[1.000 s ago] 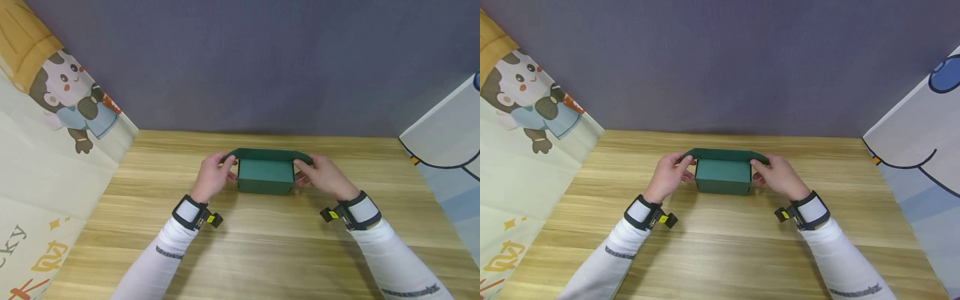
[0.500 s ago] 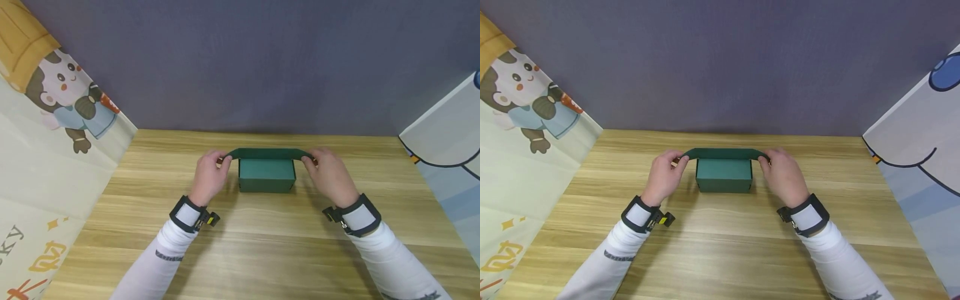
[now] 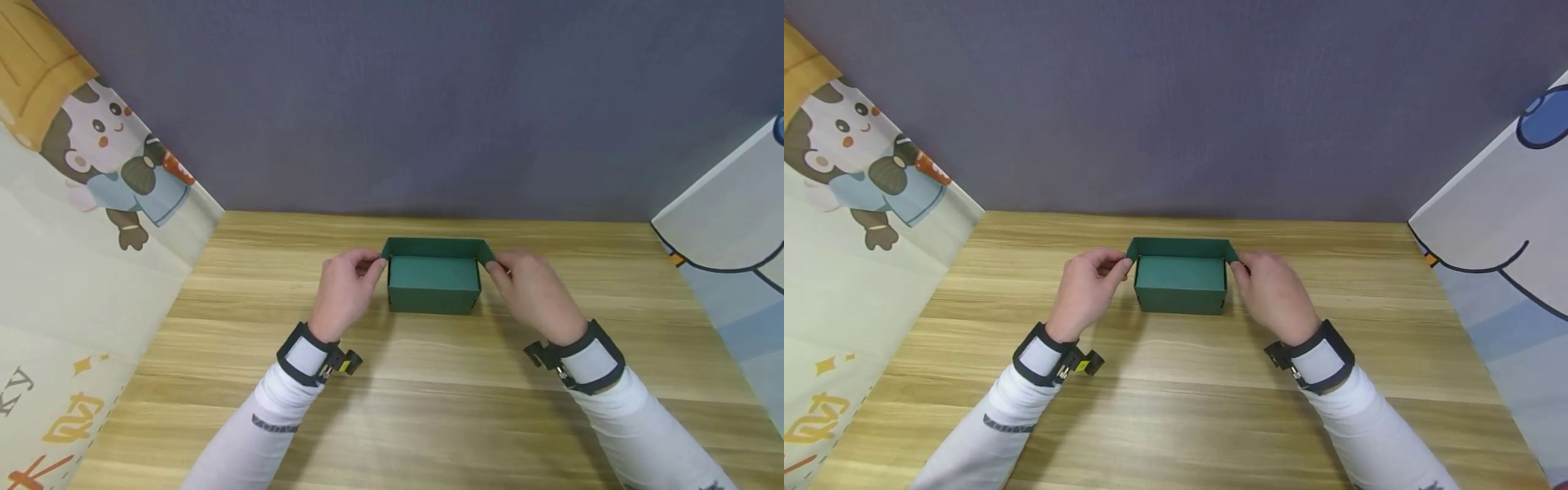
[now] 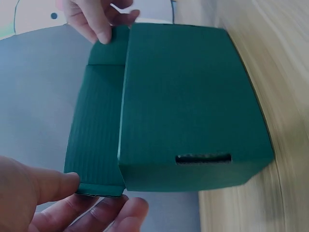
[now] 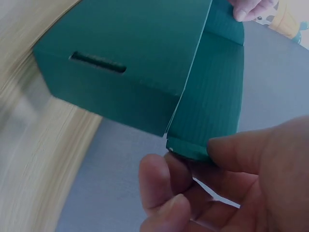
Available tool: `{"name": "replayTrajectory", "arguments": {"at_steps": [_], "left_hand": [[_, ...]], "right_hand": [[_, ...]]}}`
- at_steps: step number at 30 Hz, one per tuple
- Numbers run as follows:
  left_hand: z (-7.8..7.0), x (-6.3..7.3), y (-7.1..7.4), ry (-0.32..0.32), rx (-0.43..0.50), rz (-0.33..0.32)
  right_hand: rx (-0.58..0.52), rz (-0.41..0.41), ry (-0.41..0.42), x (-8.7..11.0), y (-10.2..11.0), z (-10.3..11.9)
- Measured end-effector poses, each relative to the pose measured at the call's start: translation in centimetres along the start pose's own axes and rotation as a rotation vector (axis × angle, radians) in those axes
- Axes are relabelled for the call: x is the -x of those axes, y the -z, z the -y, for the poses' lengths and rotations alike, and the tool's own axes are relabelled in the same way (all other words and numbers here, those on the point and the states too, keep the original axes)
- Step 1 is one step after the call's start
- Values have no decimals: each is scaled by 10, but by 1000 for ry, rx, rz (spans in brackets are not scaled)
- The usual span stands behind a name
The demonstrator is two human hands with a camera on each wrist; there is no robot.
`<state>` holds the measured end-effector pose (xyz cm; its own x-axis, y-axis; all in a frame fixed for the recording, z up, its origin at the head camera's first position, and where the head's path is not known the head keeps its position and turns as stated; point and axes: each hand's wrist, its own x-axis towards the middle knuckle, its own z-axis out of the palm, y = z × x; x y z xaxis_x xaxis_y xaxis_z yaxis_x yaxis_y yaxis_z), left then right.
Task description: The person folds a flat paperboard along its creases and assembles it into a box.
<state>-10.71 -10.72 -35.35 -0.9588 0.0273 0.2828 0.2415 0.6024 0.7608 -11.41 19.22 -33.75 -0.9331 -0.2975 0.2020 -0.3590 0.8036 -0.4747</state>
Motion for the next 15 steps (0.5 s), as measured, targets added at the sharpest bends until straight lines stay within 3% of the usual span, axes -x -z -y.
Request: {"name": "replayTrajectory", "arguments": {"at_steps": [6,15], "left_hand": [[-3,1,2,67,97,45],[-6,1,1,199,279,80]], "right_hand": [[-59,26,7,-1,-2,2],[-141,126,-86,-3,0,4]]}}
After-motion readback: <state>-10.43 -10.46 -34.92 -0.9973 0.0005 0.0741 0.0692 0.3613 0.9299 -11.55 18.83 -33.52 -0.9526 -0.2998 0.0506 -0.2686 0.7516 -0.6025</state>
